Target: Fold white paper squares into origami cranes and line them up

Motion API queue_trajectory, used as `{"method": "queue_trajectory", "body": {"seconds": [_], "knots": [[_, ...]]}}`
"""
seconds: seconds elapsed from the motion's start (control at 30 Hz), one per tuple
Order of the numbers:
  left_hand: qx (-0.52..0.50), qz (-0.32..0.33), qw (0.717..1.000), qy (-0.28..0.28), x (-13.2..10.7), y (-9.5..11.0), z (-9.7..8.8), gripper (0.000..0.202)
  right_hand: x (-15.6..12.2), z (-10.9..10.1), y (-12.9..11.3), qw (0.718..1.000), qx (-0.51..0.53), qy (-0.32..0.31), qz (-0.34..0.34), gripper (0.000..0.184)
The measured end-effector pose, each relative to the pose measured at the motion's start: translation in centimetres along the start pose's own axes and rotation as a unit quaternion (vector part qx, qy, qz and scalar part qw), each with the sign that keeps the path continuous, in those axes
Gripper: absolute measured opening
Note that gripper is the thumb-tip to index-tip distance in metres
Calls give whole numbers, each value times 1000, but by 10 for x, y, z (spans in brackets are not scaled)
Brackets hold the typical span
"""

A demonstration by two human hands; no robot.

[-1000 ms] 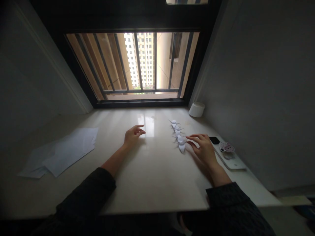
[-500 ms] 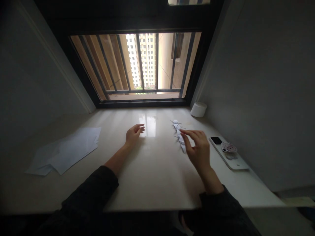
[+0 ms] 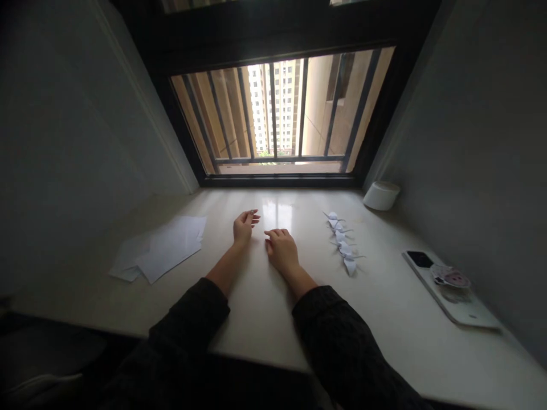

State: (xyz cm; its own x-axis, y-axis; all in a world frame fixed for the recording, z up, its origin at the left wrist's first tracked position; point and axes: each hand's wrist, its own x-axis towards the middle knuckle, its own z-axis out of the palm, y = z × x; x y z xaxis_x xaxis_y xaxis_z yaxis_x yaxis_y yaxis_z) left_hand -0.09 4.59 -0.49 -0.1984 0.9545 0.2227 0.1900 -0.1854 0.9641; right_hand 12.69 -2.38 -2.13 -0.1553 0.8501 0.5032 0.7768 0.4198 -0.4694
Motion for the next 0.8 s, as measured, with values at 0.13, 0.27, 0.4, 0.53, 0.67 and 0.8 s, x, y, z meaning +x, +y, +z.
{"method": "queue_trajectory", "body": {"seconds": [0.13, 0.27, 0.4, 0.53, 0.67, 0.8], "knots": [[215, 81, 969, -93, 2, 25, -32, 23, -3, -1, 3, 1000, -2, -3, -17, 25], [412, 63, 905, -85, 4, 51, -119, 31, -2, 0, 1, 999, -12, -25, -20, 23], [570, -79, 818, 0, -1, 46, -222, 67, -3, 2, 0, 999, -15, -32, -22, 24], [641, -239, 729, 20, -12, 23, -277, 98, -3, 3, -1, 999, -16, -35, -19, 24], [635, -250, 730, 41, -15, 18, -286, 89, -2, 2, -2, 999, -15, -36, -14, 24], [596, -196, 774, 82, -8, 40, -272, 54, -2, -1, -4, 999, -12, -38, -2, 25]]}}
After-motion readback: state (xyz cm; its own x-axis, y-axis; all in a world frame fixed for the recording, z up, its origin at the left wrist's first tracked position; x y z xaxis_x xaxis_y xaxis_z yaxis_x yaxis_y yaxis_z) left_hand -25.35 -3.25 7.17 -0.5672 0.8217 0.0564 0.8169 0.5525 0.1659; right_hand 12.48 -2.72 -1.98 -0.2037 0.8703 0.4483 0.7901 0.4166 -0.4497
